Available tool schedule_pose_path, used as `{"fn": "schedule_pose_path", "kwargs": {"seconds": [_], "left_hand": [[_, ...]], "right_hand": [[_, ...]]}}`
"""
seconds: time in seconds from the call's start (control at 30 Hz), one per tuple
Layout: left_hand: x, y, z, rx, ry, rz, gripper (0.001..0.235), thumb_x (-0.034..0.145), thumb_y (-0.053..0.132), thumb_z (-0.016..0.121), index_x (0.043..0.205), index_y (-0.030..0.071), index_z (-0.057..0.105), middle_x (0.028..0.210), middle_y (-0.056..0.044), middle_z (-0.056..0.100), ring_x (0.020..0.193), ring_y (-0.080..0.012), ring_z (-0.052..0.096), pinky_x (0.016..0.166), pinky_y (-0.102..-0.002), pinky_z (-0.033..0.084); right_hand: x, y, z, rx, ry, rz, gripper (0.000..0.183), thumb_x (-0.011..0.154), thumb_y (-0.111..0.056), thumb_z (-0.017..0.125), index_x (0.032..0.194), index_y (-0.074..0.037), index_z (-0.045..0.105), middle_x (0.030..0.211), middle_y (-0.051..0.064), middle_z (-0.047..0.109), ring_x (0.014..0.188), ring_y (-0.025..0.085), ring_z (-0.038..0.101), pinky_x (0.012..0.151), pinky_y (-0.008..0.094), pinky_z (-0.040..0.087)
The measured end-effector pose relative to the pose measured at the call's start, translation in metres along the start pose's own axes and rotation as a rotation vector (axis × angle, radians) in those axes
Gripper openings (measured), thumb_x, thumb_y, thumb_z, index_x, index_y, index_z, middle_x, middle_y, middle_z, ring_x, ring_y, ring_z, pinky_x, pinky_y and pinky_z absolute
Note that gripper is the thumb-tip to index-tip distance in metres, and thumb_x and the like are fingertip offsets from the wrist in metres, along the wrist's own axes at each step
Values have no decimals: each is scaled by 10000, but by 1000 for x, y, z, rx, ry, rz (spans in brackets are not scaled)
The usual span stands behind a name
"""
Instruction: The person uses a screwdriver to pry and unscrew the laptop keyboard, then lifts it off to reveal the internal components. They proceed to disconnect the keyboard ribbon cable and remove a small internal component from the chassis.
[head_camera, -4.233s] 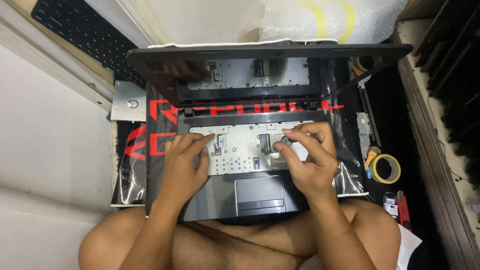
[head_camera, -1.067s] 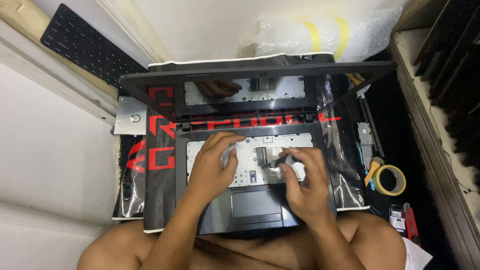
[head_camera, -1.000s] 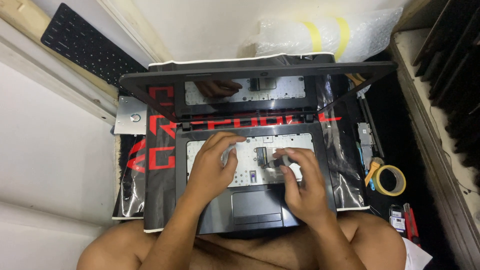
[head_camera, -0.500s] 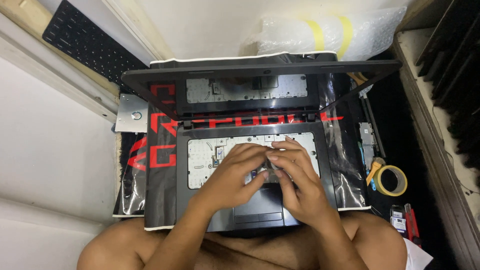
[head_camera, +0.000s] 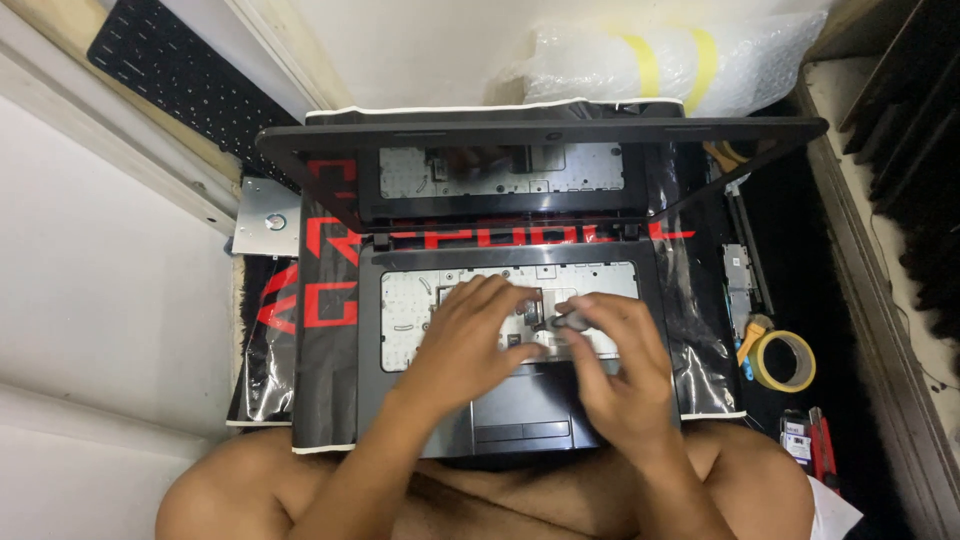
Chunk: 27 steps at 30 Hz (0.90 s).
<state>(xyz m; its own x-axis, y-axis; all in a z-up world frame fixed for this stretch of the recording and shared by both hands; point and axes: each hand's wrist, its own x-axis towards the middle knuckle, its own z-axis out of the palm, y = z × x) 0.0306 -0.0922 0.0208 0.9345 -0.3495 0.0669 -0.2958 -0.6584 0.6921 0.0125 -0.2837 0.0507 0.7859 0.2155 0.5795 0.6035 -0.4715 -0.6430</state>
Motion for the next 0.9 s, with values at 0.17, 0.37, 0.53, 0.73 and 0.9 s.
{"fn": "schedule_pose_path", "kwargs": {"seconds": [0.17, 0.37, 0.53, 0.73, 0.9], "left_hand": [[-12, -19, -13, 1, -5, -20, 363, 873, 266, 779, 1196, 126, 690, 1069, -12, 674, 1023, -248, 618, 955, -423, 472], [-12, -15, -15, -38, -59, -48, 312, 893, 267, 752, 1178, 141, 720, 1046, 5, 691, 1012, -231, 635, 933, -405, 470], [-9, -11, -4, -58, -73, -60, 287, 889, 297, 747, 1141, 159, 745, 1051, 41, 708, 1035, -198, 639, 878, -388, 490], [-5, -10, 11, 66, 9, 45, 236, 939, 279, 707, 1128, 140, 742, 1055, -8, 684, 1014, -256, 621, 892, -434, 482], [0, -2, 21, 119, 182, 103, 119, 876, 110, 759, 985, 73, 789, 832, -82, 667, 813, -245, 626, 763, -383, 487]], "right_hand": [[-11, 12, 1, 202, 69, 171, 424, 1026, 75, 519, 1438, 41, 423, 1258, 247, 624, 1134, 312, 715, 963, 323, 608], [-14, 17, 2, 315, 231, 246, 469, 1043, 77, 509, 1487, 15, 372, 1263, 262, 612, 1077, 369, 736, 997, 383, 574], [-11, 15, 0, 371, 278, 292, 499, 1036, 62, 530, 1504, -13, 373, 1244, 254, 607, 1043, 362, 735, 999, 405, 580], [-11, 26, 4, 346, 313, 314, 478, 1046, 72, 508, 1498, 2, 369, 1252, 247, 603, 1079, 357, 725, 933, 370, 595], [-8, 43, -3, 353, 394, 261, 544, 1018, 127, 492, 1517, 97, 277, 1258, 330, 547, 1101, 424, 666, 902, 521, 634]]}}
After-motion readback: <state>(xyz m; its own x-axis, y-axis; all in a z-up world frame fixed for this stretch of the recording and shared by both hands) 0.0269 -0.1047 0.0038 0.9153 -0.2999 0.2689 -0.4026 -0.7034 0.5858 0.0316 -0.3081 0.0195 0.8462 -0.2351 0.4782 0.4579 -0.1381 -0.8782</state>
